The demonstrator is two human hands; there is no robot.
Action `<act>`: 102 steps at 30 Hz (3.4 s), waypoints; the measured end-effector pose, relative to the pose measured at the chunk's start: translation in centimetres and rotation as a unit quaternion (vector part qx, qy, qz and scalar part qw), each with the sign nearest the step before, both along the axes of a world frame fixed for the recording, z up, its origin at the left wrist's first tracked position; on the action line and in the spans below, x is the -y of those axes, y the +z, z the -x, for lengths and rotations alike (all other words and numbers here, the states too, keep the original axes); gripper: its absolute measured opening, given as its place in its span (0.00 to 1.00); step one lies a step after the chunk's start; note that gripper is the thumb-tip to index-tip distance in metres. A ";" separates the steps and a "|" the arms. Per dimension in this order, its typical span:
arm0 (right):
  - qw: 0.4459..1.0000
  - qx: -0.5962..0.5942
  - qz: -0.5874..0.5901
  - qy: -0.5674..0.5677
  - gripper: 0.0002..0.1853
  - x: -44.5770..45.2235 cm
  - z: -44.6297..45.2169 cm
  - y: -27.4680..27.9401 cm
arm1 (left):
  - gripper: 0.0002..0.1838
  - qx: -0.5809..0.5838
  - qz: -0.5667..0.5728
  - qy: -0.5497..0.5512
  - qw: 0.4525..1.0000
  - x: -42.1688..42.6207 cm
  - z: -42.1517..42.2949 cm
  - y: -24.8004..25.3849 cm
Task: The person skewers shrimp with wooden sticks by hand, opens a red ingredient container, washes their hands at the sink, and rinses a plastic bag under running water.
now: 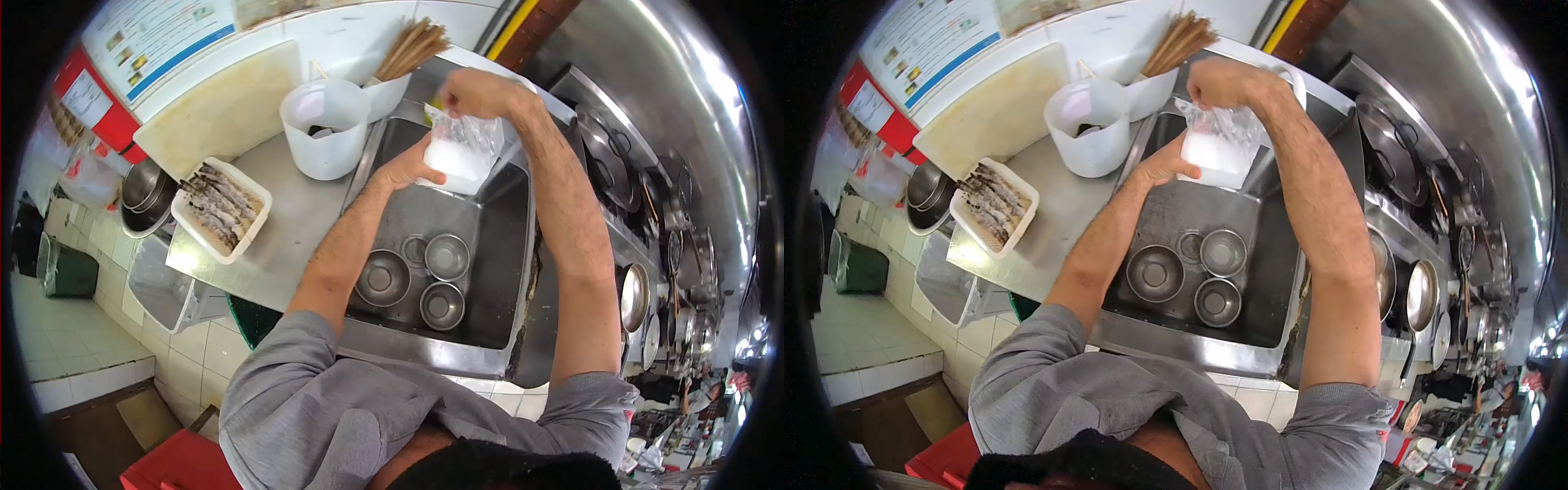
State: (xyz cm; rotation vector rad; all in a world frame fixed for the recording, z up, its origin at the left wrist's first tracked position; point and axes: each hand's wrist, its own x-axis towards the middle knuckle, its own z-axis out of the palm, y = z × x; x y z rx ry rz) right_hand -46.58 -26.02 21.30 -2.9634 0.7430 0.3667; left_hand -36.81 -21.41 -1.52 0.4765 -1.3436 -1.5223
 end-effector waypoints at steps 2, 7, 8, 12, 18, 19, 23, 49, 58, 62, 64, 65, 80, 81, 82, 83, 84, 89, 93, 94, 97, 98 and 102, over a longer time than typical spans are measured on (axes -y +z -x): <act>1.000 0.000 0.017 0.014 0.07 -0.1 -3.9 0.7 | 0.60 -0.128 -0.042 0.009 0.991 0.1 -0.4 0.0; 0.996 -0.027 0.082 -0.015 0.07 -0.6 -12.0 -0.4 | 0.48 -0.262 -0.057 0.021 0.963 1.1 -0.6 0.8; 0.996 -0.010 0.093 -0.013 0.08 -1.2 -12.9 -0.6 | 0.46 -0.312 -0.086 0.028 0.946 1.0 -0.7 0.8; 0.993 -0.067 0.093 -0.025 0.13 -2.6 -17.2 -1.2 | 0.34 -0.425 -0.114 0.033 0.897 2.1 -0.7 0.0; 0.993 -0.025 0.098 -0.055 0.14 -3.5 -18.8 -4.7 | 0.25 -0.535 -0.143 -0.006 0.833 2.0 -0.1 2.3; 0.993 -0.027 0.097 -0.055 0.14 -3.2 -19.1 -5.2 | 0.24 -0.539 -0.106 0.011 0.835 1.4 -0.2 3.5; 0.993 -0.044 0.088 -0.064 0.14 -2.8 -19.7 -6.0 | 0.23 -0.549 -0.002 0.035 0.835 0.5 -0.9 7.1; 0.983 0.115 0.061 -0.128 0.12 4.4 -2.4 -9.6 | 0.53 0.044 -0.061 0.357 0.931 0.6 -2.3 -4.3; 0.928 0.253 -0.080 -0.262 0.12 4.1 8.7 -15.0 | 0.21 0.259 0.164 0.380 0.873 3.3 4.2 -2.0; 0.904 0.276 -0.096 -0.311 0.13 4.0 13.2 -15.7 | 0.15 0.333 0.246 0.354 0.839 4.8 7.6 -3.0; 0.889 0.288 -0.128 -0.332 0.13 4.2 15.2 -16.2 | 0.14 0.363 0.243 0.326 0.838 5.0 9.1 -2.4; 0.893 0.270 -0.123 -0.337 0.12 4.2 16.1 -16.5 | 0.12 0.467 0.264 0.312 0.784 5.1 9.7 -2.1; 0.914 0.101 -0.084 -0.384 0.16 4.9 20.7 -22.2 | 0.07 0.509 0.291 0.135 0.799 7.0 11.6 -3.4; 0.922 0.120 -0.064 -0.363 0.17 5.3 20.4 -22.3 | 0.07 0.510 0.292 0.134 0.798 6.9 11.6 -3.7; 0.928 0.139 -0.043 -0.342 0.17 5.6 20.2 -22.4 | 0.06 0.445 0.262 0.117 0.848 6.8 11.6 -4.1; 0.928 0.141 -0.044 -0.343 0.17 5.8 20.0 -22.6 | 0.06 0.376 0.230 0.098 0.892 6.6 11.6 -4.5; 0.927 0.153 -0.040 -0.340 0.17 6.0 19.6 -22.5 | 0.06 0.378 0.231 0.097 0.891 6.5 11.5 -4.7; 0.914 0.259 -0.039 -0.312 0.15 6.1 19.5 -22.9 | 0.08 0.419 0.050 0.091 0.902 5.7 11.0 -4.3; 0.890 0.324 -0.089 -0.307 0.11 5.9 20.0 -23.6 | 0.10 0.448 0.144 0.125 0.873 5.6 11.3 -5.1; 0.885 0.349 -0.076 -0.297 0.10 5.5 20.0 -23.5 | 0.11 0.472 0.204 0.153 0.844 5.7 11.4 -5.6; 0.836 0.378 -0.165 -0.361 0.10 4.5 20.4 -22.3 | 0.12 0.526 0.245 0.166 0.797 5.5 11.4 -4.7; 0.835 0.379 -0.165 -0.363 0.10 4.2 20.4 -22.2 | 0.12 0.560 0.226 0.153 0.782 5.4 11.5 -4.1; 0.798 0.420 -0.162 -0.401 0.11 4.3 19.7 -23.4 | 0.10 0.712 0.296 0.116 0.626 5.3 11.7 -3.0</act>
